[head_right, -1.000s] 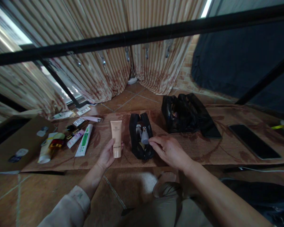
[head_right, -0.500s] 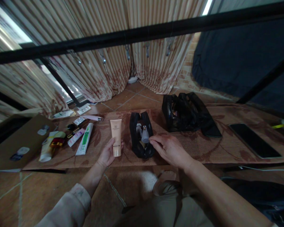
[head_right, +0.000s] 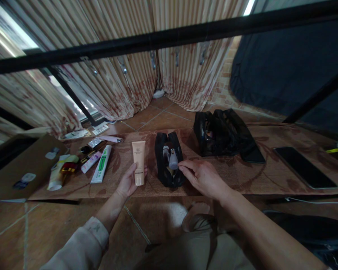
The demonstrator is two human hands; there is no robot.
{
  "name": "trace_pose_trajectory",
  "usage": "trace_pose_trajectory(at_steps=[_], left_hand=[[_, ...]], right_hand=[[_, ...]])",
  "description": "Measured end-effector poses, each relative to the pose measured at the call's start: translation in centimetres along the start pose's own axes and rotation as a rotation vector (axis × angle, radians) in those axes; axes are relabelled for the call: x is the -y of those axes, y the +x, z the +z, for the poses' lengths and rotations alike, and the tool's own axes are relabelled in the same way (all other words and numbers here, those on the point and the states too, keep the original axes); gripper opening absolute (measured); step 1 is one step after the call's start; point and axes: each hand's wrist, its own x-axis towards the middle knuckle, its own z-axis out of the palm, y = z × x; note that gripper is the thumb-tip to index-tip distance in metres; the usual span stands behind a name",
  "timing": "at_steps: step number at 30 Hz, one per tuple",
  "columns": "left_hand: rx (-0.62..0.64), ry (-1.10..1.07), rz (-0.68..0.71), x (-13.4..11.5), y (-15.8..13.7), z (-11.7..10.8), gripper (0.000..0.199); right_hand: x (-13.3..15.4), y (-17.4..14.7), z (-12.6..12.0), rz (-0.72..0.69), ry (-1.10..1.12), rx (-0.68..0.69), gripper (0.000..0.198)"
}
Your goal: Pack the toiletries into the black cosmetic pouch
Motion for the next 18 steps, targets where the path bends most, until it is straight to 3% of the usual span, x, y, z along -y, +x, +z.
trace_pose_trajectory(at_steps=[18], left_hand=[[0.013,-0.019,-0.008,-0.10,-0.12,0.21,0.033]], right_hand=[[-0.10,-0.05,0.10,0.004,0.000,0.009,0.026]])
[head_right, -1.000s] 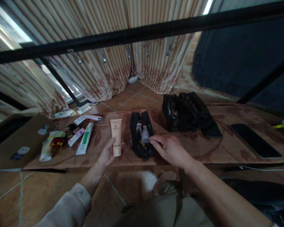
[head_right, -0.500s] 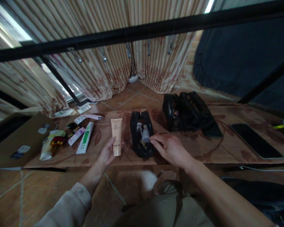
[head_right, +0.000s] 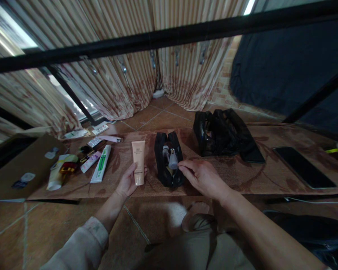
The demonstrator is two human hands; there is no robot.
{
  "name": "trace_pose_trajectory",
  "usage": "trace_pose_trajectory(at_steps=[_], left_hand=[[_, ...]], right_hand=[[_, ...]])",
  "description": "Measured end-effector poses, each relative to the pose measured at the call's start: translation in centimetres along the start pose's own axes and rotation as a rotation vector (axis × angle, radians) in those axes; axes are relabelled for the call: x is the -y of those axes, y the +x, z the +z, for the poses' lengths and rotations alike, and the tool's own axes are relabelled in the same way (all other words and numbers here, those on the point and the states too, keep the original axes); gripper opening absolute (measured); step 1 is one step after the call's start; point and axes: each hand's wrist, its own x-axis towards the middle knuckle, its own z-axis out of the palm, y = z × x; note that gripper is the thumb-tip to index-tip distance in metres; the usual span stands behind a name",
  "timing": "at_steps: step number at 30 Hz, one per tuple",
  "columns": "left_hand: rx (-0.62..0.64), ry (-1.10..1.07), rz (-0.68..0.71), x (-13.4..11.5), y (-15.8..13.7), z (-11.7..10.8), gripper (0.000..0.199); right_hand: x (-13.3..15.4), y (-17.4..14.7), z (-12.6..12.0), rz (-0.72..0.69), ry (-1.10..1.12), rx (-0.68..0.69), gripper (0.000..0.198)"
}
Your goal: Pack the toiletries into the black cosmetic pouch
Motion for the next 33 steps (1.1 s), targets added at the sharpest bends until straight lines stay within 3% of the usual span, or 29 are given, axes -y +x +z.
trace_pose_trajectory(at_steps=[33], left_hand=[[0.006,0.038,0.013,0.19,0.43,-0.33,0.025]], right_hand=[[-0.04,-0.02,0.12,0.007,-0.016,-0.003,0.026]])
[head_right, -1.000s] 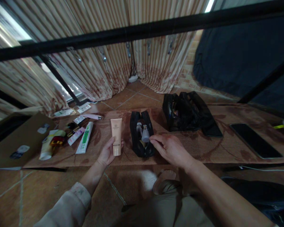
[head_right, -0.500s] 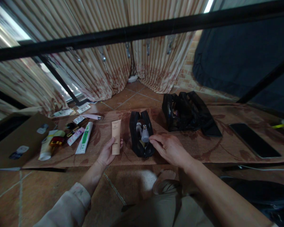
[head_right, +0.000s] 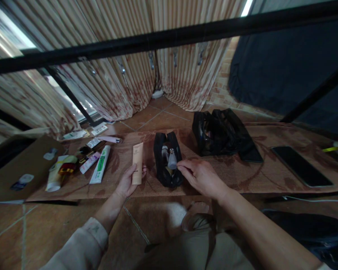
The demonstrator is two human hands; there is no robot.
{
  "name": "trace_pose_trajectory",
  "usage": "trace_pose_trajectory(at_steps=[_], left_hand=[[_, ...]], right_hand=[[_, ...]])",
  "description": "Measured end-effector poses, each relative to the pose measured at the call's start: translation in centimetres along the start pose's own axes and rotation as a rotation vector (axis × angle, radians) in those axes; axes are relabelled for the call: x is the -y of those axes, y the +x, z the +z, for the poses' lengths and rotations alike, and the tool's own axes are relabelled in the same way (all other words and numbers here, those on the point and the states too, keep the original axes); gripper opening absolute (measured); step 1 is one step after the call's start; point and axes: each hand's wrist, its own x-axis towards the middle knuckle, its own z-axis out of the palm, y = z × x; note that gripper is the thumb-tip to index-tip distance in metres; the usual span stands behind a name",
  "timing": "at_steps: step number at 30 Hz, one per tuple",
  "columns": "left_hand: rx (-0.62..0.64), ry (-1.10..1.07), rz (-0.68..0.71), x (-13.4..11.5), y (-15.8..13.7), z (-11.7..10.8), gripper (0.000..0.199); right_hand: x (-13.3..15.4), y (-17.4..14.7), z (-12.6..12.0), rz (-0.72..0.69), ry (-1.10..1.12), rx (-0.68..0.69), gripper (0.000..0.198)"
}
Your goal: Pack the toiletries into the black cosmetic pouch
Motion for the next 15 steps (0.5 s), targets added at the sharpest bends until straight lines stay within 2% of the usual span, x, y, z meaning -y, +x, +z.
trace_pose_trajectory(at_steps=[15], left_hand=[[-0.020,-0.067,-0.040,-0.31,-0.31,0.43,0.024]], right_hand=[[0.15,0.02,-0.06,-0.006,-0.001,-0.002,0.027]])
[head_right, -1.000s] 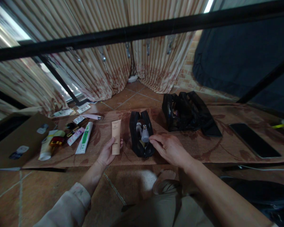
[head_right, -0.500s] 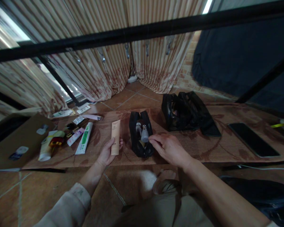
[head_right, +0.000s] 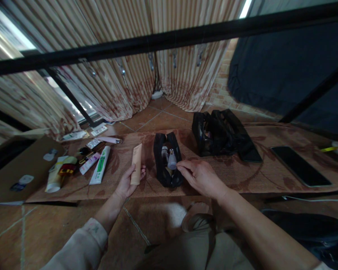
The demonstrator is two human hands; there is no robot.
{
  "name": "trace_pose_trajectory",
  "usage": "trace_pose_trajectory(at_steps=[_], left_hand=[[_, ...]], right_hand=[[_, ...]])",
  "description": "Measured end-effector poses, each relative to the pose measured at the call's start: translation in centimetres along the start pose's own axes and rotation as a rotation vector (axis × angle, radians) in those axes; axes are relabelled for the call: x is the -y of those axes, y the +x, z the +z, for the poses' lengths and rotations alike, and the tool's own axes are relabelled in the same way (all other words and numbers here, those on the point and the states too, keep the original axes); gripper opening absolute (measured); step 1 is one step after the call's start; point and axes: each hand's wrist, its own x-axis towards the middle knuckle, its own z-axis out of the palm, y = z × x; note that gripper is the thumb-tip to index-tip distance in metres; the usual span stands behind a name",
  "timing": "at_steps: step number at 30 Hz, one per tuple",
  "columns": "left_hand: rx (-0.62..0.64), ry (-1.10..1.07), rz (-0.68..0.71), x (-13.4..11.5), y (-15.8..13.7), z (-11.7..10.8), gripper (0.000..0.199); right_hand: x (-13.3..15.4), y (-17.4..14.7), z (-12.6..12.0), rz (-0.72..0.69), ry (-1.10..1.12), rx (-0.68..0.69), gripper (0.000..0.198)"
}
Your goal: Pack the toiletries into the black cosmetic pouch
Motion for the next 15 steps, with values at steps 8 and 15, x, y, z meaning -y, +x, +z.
trace_pose_trajectory(at_steps=[8,15], left_hand=[[-0.006,-0.022,0.002,0.06,0.14,-0.19,0.025],[-0.024,0.008,0.054,0.32,0.23,-0.33,0.024]], right_hand=[[0.16,0.08,-0.11,-0.005,-0.002,0.003,0.026],[0.07,0.09,-0.03,-0.017,0.006,-0.002,0.025]])
